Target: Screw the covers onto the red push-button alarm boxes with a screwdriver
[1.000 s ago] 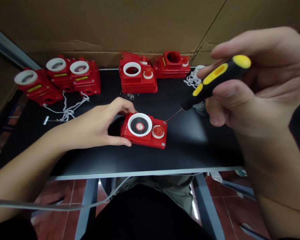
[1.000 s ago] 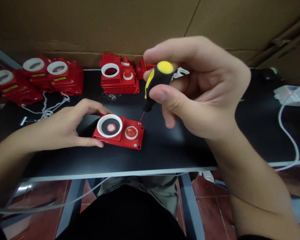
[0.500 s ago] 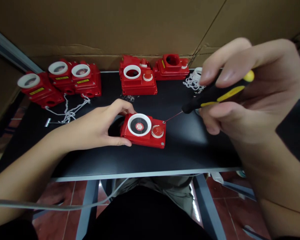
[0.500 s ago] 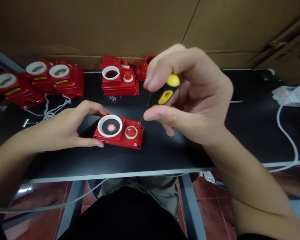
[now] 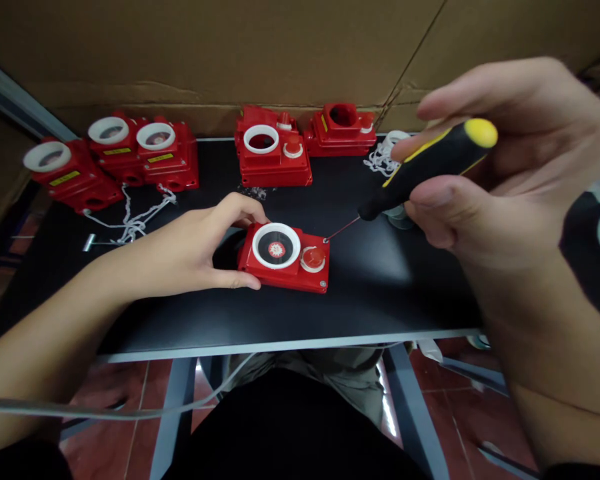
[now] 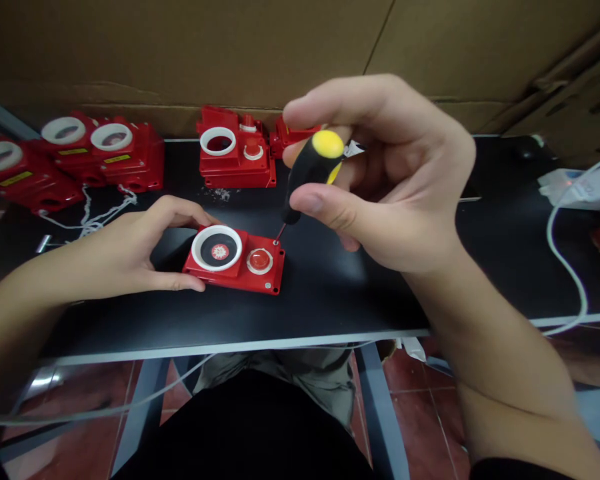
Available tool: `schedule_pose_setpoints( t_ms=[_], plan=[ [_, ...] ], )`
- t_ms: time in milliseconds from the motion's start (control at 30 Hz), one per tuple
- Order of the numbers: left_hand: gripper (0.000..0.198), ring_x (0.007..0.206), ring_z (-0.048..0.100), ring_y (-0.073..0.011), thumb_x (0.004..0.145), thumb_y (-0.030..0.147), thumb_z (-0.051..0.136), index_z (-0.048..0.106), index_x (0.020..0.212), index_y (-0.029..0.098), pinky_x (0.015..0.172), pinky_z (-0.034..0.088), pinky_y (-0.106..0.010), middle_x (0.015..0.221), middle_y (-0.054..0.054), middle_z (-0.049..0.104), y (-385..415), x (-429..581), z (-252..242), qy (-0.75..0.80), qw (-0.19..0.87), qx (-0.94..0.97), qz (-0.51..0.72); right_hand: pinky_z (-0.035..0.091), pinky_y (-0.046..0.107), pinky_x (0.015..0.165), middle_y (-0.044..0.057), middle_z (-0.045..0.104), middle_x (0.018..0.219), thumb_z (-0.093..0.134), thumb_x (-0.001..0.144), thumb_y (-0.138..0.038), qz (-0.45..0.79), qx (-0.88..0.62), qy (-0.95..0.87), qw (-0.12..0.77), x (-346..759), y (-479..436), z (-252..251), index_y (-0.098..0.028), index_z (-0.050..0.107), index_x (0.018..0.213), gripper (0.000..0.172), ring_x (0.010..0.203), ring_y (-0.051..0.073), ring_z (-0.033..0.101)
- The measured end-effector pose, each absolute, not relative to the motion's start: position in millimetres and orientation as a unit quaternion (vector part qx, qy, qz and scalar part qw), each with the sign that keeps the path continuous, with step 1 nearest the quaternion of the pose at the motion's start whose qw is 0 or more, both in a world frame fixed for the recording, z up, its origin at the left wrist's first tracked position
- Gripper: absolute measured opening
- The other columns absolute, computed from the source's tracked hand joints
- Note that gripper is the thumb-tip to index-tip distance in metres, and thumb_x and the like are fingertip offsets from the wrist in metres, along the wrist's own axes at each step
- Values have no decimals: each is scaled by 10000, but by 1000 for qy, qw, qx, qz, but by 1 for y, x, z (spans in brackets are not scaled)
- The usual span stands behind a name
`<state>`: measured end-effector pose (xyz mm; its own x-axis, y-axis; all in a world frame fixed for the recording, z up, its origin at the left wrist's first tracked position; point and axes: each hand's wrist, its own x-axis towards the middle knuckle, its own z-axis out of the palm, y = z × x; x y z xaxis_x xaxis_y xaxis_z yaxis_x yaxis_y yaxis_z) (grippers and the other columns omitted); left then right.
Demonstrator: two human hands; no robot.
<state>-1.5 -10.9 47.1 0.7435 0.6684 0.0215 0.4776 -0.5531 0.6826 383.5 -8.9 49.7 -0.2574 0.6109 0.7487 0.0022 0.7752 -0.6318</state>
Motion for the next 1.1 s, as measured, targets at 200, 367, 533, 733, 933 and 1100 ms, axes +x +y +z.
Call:
schedule_pose_setpoints(
  t_ms=[200,367,533,733,933,1100],
  plan=[
    [715,1489,887,-428,1066,722,989,671,1557,312,1265,756,-570,1596,-99,886,-11,-4,47,326,339,870,144,316,103,248,-52,980,1266,928,1150,-338,379,-170,-709,569,361,-33,53,-417,935,1427,288,359,-7,527],
    [724,1488,886,-410,1090,753,977,670,1563,298,1302,739,-555,1600,-93,878,-11,-4,47,326,341,870,143,334,171,205,-60,924,1140,1004,1084,-368,439,-188,-653,589,351,-45,58,-343,921,1231,170,355,35,532],
    [842,1465,895,-418,1054,910,978,679,1559,307,1284,749,-562,1568,-94,883,-9,-5,45,326,342,868,151,416,163,285,-71,875,1159,1125,1017,-524,331,-219,-651,647,347,-34,56,-377,988,1179,258,460,6,603],
    [820,1468,893,-424,1054,882,988,685,1554,307,1289,750,-564,1575,-91,878,-9,-6,45,330,341,868,148,418,148,327,-78,864,1049,1176,956,-517,278,-205,-659,668,347,-20,49,-396,1018,1147,276,503,10,599],
    [817,1476,879,-417,1067,862,967,678,1566,284,1310,726,-545,1589,-112,868,-11,-4,47,333,343,867,144,568,135,402,-43,921,1135,1206,927,-463,298,-206,-671,647,357,-23,54,-315,984,1246,416,551,18,621],
    [787,1518,859,-422,1112,846,902,675,1590,263,1354,689,-556,1621,-129,851,-13,-2,50,353,341,862,129,595,91,445,-24,918,1357,936,1185,-315,335,-187,-689,615,353,-33,60,-326,948,1434,249,1029,115,873]
  ],
)
